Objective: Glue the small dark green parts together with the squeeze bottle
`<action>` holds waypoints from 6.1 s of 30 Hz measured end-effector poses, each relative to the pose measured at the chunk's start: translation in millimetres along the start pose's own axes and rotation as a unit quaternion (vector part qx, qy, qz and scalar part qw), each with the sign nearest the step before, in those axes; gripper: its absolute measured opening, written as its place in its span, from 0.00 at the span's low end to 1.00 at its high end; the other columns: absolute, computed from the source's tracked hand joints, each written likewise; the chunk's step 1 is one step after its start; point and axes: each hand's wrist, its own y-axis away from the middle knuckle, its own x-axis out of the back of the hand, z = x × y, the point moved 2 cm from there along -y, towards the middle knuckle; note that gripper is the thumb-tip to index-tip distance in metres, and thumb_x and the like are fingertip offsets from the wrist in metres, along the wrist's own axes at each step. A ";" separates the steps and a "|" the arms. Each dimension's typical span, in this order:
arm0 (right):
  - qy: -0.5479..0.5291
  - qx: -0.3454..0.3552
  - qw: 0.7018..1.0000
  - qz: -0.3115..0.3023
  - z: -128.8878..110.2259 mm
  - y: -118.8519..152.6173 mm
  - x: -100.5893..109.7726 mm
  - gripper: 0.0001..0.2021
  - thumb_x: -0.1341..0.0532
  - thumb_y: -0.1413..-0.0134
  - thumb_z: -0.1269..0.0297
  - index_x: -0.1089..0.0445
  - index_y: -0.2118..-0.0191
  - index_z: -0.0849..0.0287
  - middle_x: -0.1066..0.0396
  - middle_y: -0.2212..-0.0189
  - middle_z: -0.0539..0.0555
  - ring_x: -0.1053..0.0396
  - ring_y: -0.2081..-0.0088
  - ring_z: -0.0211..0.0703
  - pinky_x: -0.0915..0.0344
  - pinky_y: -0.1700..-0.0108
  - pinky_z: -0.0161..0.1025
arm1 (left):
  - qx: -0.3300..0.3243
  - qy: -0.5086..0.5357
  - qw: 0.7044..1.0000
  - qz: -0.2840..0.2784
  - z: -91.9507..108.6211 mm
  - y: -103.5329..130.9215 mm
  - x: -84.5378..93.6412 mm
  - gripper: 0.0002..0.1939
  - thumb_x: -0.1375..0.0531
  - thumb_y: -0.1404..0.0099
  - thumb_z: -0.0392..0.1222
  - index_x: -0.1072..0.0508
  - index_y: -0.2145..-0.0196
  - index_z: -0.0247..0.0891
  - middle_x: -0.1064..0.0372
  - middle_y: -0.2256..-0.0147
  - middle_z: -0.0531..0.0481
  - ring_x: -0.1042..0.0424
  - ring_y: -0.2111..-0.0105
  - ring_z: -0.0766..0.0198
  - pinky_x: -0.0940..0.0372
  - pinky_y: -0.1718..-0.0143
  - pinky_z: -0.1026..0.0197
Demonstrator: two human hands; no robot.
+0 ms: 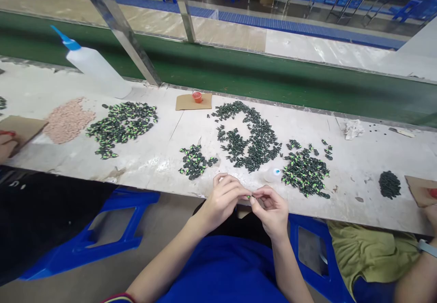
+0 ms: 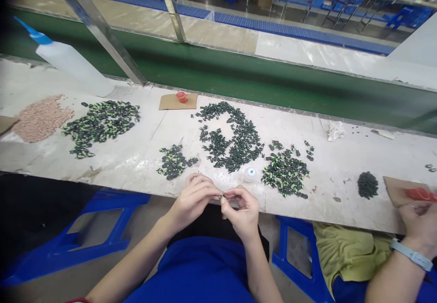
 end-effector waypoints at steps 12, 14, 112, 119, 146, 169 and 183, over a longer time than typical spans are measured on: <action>0.380 0.176 0.857 0.300 -7.2 -29.9 98.0 0.12 0.35 0.49 0.57 0.25 0.61 0.58 0.27 0.57 0.60 0.35 0.48 0.58 0.40 0.45 0.61 | 0.178 -0.202 0.960 0.074 -70.9 12.1 22.1 0.07 0.42 0.34 0.40 0.26 0.59 0.43 0.23 0.57 0.46 0.32 0.51 0.48 0.51 0.48 0.42; 0.433 0.183 0.847 0.250 -2.5 -31.5 93.5 0.18 0.35 0.49 0.52 0.27 0.56 0.57 0.30 0.51 0.61 0.44 0.41 0.63 0.47 0.42 0.65 | 0.188 -0.218 0.955 0.076 -80.6 11.6 25.9 0.06 0.41 0.35 0.40 0.26 0.61 0.44 0.23 0.59 0.47 0.32 0.52 0.47 0.50 0.49 0.43; 0.149 -0.074 0.984 0.060 25.0 -23.6 22.6 0.10 0.35 0.53 0.57 0.25 0.71 0.60 0.25 0.76 0.51 0.31 0.74 0.42 0.35 0.70 0.37 | 0.196 -0.018 0.980 0.033 -58.9 11.9 -17.9 0.07 0.37 0.37 0.41 0.27 0.60 0.43 0.20 0.64 0.52 0.23 0.61 0.60 0.46 0.50 0.51; 0.134 -0.059 0.984 0.097 23.5 -23.2 25.0 0.09 0.35 0.54 0.58 0.26 0.72 0.60 0.26 0.77 0.51 0.31 0.75 0.41 0.35 0.72 0.36 | 0.210 -0.013 0.977 0.028 -59.6 12.6 -19.6 0.07 0.37 0.38 0.42 0.26 0.61 0.43 0.20 0.64 0.51 0.24 0.60 0.59 0.46 0.49 0.51; 0.246 0.207 0.911 0.258 23.9 18.5 5.6 0.31 0.28 0.60 0.65 0.40 0.49 0.56 0.29 0.58 0.59 0.31 0.65 0.43 0.30 0.68 0.41 | 0.207 0.009 0.978 0.002 -58.1 -20.1 5.1 0.09 0.42 0.36 0.36 0.21 0.65 0.44 0.24 0.64 0.48 0.30 0.60 0.55 0.41 0.55 0.49; 0.058 -0.057 0.992 0.093 26.6 10.5 -24.4 0.13 0.40 0.43 0.57 0.23 0.59 0.59 0.27 0.67 0.55 0.31 0.75 0.38 0.28 0.71 0.37 | 0.213 -0.040 0.976 -0.007 -45.8 7.8 -23.1 0.07 0.43 0.35 0.34 0.25 0.63 0.41 0.25 0.61 0.47 0.31 0.56 0.55 0.39 0.54 0.51; 0.059 -0.063 0.996 0.018 21.1 5.7 -21.0 0.10 0.39 0.43 0.59 0.23 0.62 0.56 0.26 0.65 0.56 0.27 0.63 0.45 0.27 0.64 0.40 | 0.228 0.153 0.962 -0.012 -25.6 8.4 -1.1 0.06 0.44 0.35 0.37 0.26 0.64 0.39 0.27 0.64 0.47 0.27 0.61 0.60 0.32 0.56 0.57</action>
